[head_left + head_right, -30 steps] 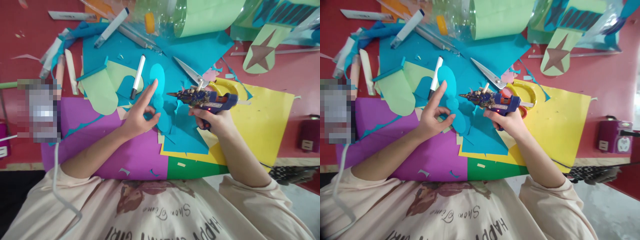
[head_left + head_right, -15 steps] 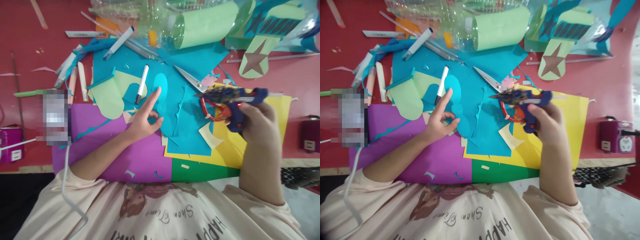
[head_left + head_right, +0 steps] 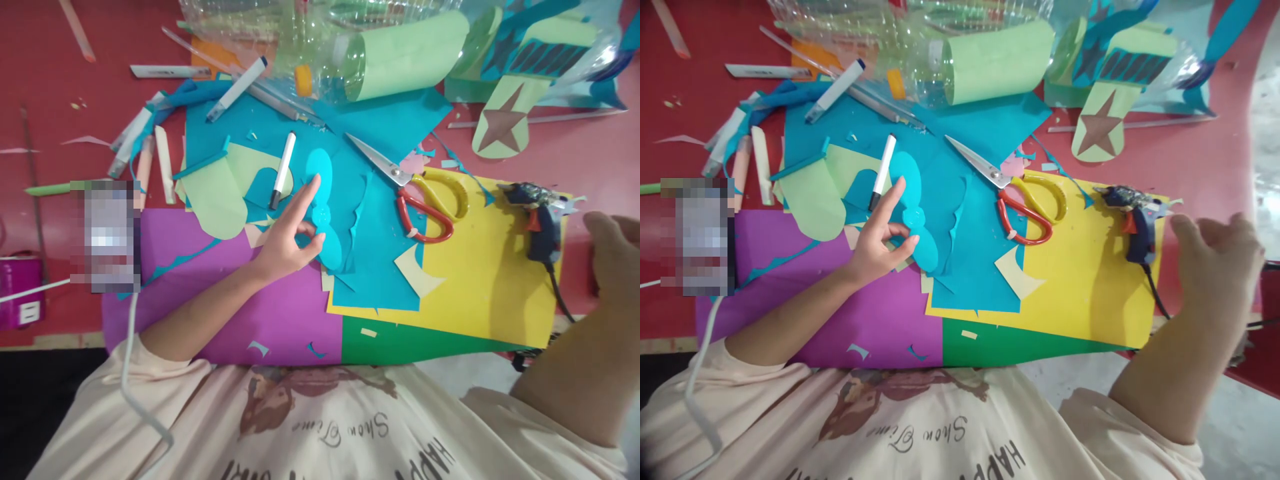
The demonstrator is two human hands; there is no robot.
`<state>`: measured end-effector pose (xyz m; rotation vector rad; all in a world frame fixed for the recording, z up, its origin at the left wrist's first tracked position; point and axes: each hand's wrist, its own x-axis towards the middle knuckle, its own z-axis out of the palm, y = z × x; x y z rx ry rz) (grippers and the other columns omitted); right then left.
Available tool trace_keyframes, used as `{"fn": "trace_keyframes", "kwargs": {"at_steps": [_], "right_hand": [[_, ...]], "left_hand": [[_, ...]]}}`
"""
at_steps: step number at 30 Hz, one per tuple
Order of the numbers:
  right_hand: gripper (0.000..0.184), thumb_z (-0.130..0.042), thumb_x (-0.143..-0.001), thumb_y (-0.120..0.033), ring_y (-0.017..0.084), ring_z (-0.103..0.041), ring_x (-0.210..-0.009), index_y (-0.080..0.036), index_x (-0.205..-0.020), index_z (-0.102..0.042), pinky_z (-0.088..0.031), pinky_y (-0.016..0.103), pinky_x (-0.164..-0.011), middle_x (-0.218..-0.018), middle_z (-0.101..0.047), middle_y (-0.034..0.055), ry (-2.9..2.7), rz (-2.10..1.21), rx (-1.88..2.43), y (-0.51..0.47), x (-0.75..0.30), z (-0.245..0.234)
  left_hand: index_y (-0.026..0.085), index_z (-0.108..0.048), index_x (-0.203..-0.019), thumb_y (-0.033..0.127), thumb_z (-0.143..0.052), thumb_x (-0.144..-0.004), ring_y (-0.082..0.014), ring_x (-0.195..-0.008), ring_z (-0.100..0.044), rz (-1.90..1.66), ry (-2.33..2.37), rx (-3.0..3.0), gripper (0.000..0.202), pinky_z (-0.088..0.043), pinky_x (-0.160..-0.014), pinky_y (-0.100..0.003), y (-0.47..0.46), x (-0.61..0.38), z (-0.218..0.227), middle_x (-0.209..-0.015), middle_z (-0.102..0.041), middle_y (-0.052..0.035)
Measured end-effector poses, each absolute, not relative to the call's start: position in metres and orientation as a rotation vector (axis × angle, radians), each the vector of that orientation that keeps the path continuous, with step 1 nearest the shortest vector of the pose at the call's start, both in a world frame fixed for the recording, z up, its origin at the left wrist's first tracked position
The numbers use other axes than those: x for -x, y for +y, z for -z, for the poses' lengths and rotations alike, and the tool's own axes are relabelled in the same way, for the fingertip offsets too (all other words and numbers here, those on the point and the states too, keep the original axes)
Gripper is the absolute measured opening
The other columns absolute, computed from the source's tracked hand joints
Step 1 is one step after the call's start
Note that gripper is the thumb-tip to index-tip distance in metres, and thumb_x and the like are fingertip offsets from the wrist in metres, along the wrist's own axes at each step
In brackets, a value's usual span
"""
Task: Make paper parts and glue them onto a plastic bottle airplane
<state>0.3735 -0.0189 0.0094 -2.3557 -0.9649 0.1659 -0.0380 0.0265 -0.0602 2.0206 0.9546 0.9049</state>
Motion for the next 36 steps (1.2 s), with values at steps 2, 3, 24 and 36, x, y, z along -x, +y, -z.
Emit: {"fn": "trace_keyframes", "kwargs": {"at_steps": [2, 3, 24, 36], "right_hand": [[0.063, -0.088, -0.054, -0.039, 0.037, -0.066, -0.103, -0.014, -0.109, -0.07, -0.048, 0.05, -0.073, -0.117, -0.066, 0.0283, -0.993, 0.187, 2.45, -0.01, -0.361, -0.01], [0.074, -0.088, -0.056, -0.037, 0.037, -0.063, -0.111, -0.012, -0.122, -0.064, -0.049, 0.049, -0.079, -0.125, -0.061, 0.0299, -1.087, 0.186, 2.374, -0.002, -0.353, -0.01], [0.053, -0.044, -0.092, -0.012, 0.029, -0.024, -0.145, 0.001, -0.142, -0.034, -0.007, 0.038, -0.118, -0.15, -0.038, 0.0201, -2.44, -0.053, 1.769, 0.167, -0.181, -0.021], [0.058, -0.062, -0.084, -0.039, 0.039, -0.063, -0.107, -0.008, -0.131, -0.045, -0.052, 0.057, -0.088, -0.115, -0.064, 0.02, -2.412, 0.272, 1.709, 0.018, -0.232, -0.032]], "left_hand": [[0.038, -0.009, -0.152, 0.047, -0.043, -0.095, -0.0091, -0.069, -0.064, -0.89, 0.964, -2.024, 0.068, -0.06, -0.062, -0.027, 0.027, 0.039, 0.06, -0.156, -0.031, -0.0135], [0.038, -0.008, -0.152, 0.049, -0.042, -0.095, -0.0093, -0.069, -0.064, -0.885, 0.972, -2.023, 0.067, -0.06, -0.062, -0.027, 0.027, 0.039, 0.061, -0.156, -0.03, -0.0136], [0.037, -0.006, -0.152, 0.041, -0.042, -0.097, -0.0063, -0.068, -0.059, -0.923, 1.05, -2.013, 0.066, -0.055, -0.06, -0.024, 0.029, 0.041, 0.062, -0.16, -0.022, -0.0147], [0.039, -0.011, -0.151, 0.029, -0.048, -0.094, -0.0047, -0.063, -0.057, -0.924, 1.047, -1.966, 0.069, -0.055, -0.057, -0.022, 0.027, 0.039, 0.059, -0.157, -0.029, -0.014]]}}
